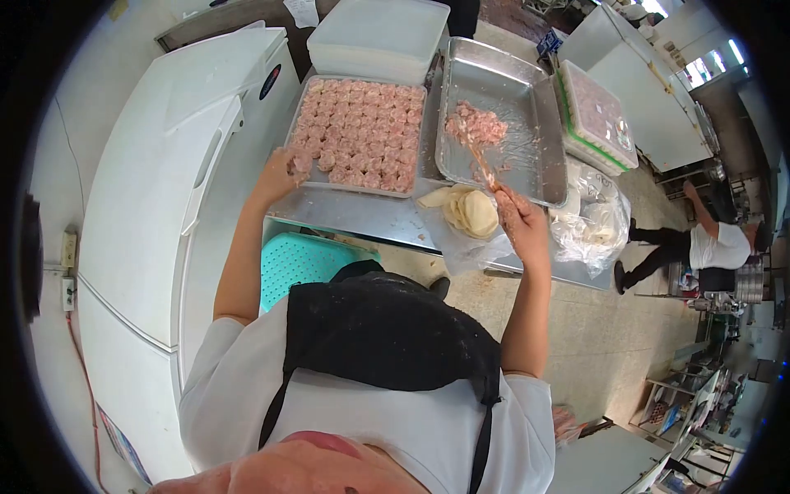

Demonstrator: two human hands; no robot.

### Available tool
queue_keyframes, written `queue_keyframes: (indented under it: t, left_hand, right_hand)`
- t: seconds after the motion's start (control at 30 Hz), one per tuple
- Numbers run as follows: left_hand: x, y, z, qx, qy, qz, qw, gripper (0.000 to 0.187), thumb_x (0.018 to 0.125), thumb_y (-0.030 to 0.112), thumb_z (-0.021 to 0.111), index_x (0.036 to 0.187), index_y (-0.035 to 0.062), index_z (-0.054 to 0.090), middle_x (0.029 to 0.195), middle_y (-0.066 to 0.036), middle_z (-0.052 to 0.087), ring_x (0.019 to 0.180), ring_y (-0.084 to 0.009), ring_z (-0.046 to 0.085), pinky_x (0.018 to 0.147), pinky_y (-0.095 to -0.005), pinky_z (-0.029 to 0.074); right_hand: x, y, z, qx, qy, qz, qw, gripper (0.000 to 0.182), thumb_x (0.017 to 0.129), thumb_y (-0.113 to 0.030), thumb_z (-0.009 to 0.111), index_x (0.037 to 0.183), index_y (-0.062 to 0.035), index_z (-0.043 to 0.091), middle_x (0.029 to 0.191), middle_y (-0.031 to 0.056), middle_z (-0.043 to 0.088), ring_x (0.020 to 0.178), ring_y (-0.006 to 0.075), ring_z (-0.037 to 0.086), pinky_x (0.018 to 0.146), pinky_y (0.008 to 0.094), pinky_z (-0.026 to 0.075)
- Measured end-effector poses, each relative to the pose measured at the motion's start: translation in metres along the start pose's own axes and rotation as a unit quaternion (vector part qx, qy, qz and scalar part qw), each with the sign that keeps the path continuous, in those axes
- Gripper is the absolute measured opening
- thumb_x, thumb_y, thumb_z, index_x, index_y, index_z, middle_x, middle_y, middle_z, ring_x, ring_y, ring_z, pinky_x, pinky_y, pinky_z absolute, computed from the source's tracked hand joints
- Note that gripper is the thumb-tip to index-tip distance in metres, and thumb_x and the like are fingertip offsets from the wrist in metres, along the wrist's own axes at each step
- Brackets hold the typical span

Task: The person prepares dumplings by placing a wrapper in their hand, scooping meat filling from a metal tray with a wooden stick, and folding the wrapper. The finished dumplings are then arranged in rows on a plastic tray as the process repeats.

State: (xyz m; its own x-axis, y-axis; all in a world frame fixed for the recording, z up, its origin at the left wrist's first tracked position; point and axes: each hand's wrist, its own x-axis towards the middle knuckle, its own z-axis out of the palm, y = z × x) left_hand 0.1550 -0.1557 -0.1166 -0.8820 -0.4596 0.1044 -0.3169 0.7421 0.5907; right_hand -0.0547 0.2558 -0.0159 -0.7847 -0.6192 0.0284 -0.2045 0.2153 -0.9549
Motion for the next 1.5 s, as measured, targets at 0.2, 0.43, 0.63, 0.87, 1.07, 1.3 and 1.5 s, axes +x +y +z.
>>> queue_keyframes:
  t: [0.2,0.43,0.63,0.87,1.07,1.3,1.5]
  left_hand:
    - [0.003,0.034,-0.006,0.015,-0.073,-0.089,0.993,0.061,0.079,0.031,0.068,0.13,0.004,0.047,0.111,-0.024,0.06,0.102,-0.0364,0.059,0.087,-0.0421,0.047]
    - [0.03,0.001,0.032,0.077,-0.129,-0.032,0.988,0.063,0.081,0.021,0.061,0.133,-0.0054,0.037,0.124,-0.031,0.052,0.114,-0.0406,0.053,0.097,-0.044,0.042]
    - [0.027,-0.013,0.032,-0.007,-0.122,-0.102,0.987,0.062,0.078,0.003,0.045,0.139,-0.0028,0.032,0.128,-0.031,0.049,0.121,-0.0398,0.048,0.101,-0.042,0.039]
    - [0.005,0.026,0.032,-0.01,-0.04,-0.108,0.993,0.067,0.077,0.003,0.045,0.143,0.0033,0.03,0.129,-0.027,0.05,0.12,-0.0394,0.049,0.101,-0.0417,0.039]
    - [0.021,0.03,0.037,0.083,-0.032,-0.178,0.98,0.069,0.076,0.006,0.045,0.143,0.0028,0.029,0.131,-0.028,0.048,0.117,-0.0402,0.05,0.1,-0.0413,0.04]
    - [0.019,0.059,0.058,0.152,0.067,-0.056,0.985,0.061,0.082,0.007,0.044,0.142,0.0083,0.033,0.134,-0.022,0.048,0.122,-0.0374,0.047,0.103,-0.0415,0.034]
    - [0.023,0.246,0.099,-0.097,0.079,0.03,0.992,0.032,0.084,0.009,0.055,0.116,0.0069,0.059,0.114,-0.014,0.06,0.107,-0.0335,0.055,0.092,-0.0416,0.043]
  right_hand:
    - [-0.008,0.0,0.001,0.03,0.012,0.044,0.998,0.025,0.095,-0.019,0.057,0.111,-0.002,0.066,0.064,-0.0094,0.042,0.054,0.0003,0.033,0.048,0.0172,0.024]
    - [-0.012,0.009,-0.004,0.008,0.033,0.022,0.999,0.03,0.097,-0.022,0.053,0.114,0.0007,0.063,0.06,-0.0087,0.038,0.049,0.0009,0.03,0.045,0.0178,0.022]
    - [-0.018,0.017,-0.032,0.04,0.039,0.065,0.996,0.026,0.095,-0.019,0.056,0.113,-0.0015,0.065,0.061,-0.0089,0.041,0.051,0.0007,0.033,0.047,0.0179,0.025]
    - [0.003,0.026,-0.051,0.017,-0.005,0.054,0.998,0.026,0.096,-0.02,0.056,0.112,-0.0025,0.066,0.062,-0.0088,0.042,0.053,0.0008,0.034,0.048,0.0178,0.026]
    - [0.042,0.041,-0.071,0.003,-0.058,0.044,0.997,0.027,0.096,-0.025,0.055,0.105,-0.0025,0.067,0.064,-0.008,0.042,0.058,0.0018,0.036,0.051,0.0188,0.028]
    - [0.108,0.08,-0.126,-0.268,-0.13,-0.052,0.953,0.036,0.094,-0.037,0.052,0.085,-0.0047,0.066,0.062,0.0046,0.054,0.056,0.02,0.051,0.053,0.0338,0.038]
    - [0.202,0.067,-0.165,-0.557,-0.145,-0.163,0.801,0.036,0.091,-0.035,0.051,0.082,-0.0057,0.069,0.078,0.0182,0.065,0.076,0.0366,0.063,0.067,0.0476,0.05]
